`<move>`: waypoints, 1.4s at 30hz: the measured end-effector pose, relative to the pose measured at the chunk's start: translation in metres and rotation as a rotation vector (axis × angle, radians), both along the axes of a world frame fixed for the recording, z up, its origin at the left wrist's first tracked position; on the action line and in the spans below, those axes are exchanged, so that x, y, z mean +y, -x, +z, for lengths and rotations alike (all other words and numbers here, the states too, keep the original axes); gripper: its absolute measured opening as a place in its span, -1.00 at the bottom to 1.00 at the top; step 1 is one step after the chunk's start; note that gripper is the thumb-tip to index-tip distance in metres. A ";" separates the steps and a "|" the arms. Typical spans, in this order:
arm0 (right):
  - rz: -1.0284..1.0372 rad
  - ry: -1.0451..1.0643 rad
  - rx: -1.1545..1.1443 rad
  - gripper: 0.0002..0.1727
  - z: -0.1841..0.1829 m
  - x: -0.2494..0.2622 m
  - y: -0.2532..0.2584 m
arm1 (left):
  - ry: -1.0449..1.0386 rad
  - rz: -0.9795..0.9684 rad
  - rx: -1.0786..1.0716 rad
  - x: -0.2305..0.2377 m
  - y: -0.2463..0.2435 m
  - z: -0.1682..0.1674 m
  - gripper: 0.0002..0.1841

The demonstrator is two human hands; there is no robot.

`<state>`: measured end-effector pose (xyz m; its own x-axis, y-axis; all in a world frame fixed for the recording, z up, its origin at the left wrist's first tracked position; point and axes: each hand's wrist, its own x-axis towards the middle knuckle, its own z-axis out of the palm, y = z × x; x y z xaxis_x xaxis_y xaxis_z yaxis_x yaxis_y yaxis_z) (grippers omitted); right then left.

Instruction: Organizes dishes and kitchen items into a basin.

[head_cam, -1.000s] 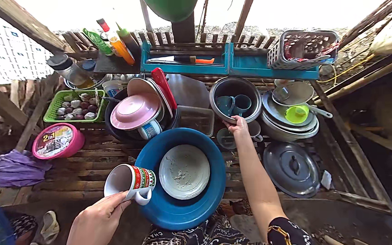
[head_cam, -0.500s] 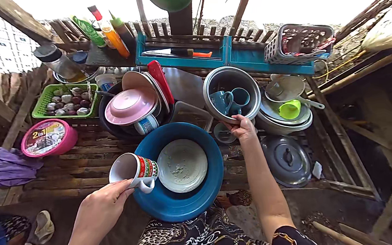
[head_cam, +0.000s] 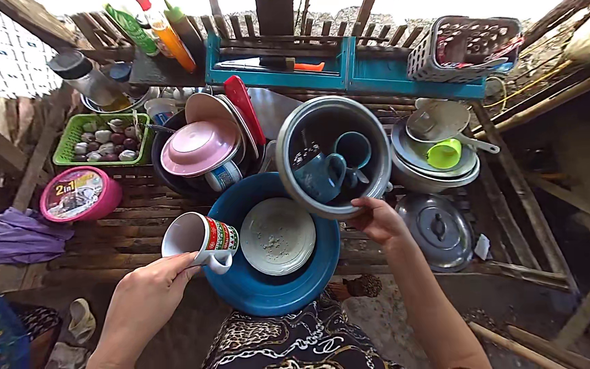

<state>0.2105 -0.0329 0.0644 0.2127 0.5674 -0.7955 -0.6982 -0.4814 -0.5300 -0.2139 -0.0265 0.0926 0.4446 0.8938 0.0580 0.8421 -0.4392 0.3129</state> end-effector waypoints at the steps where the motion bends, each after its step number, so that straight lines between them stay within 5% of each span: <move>1: 0.054 0.013 0.016 -0.79 0.002 -0.005 0.008 | 0.000 -0.007 0.008 -0.001 0.002 0.005 -0.65; 10: 0.405 0.147 0.152 -0.71 -0.036 -0.031 0.079 | 0.217 -0.051 -0.002 -0.026 0.020 0.056 -0.78; 16: 0.394 0.152 0.115 -0.72 -0.029 -0.037 0.081 | 0.086 0.020 -0.004 -0.040 0.036 0.042 -0.67; 30: -0.260 0.111 -0.173 -0.85 0.018 -0.129 -0.010 | 0.012 0.229 0.091 -0.007 0.062 0.045 -0.75; 36: -0.483 0.211 -0.188 -0.80 -0.008 -0.181 -0.039 | 0.135 0.130 0.111 0.023 0.045 0.045 -0.77; 42: -0.450 0.312 -0.130 -0.79 -0.038 -0.204 -0.047 | 0.056 -0.061 0.078 0.051 -0.003 0.034 -0.76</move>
<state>0.2575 -0.2374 0.0264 0.4865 0.1404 -0.8623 -0.8095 -0.2990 -0.5053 -0.2109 0.0240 0.1271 0.4998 0.8657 -0.0286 0.8370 -0.4741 0.2733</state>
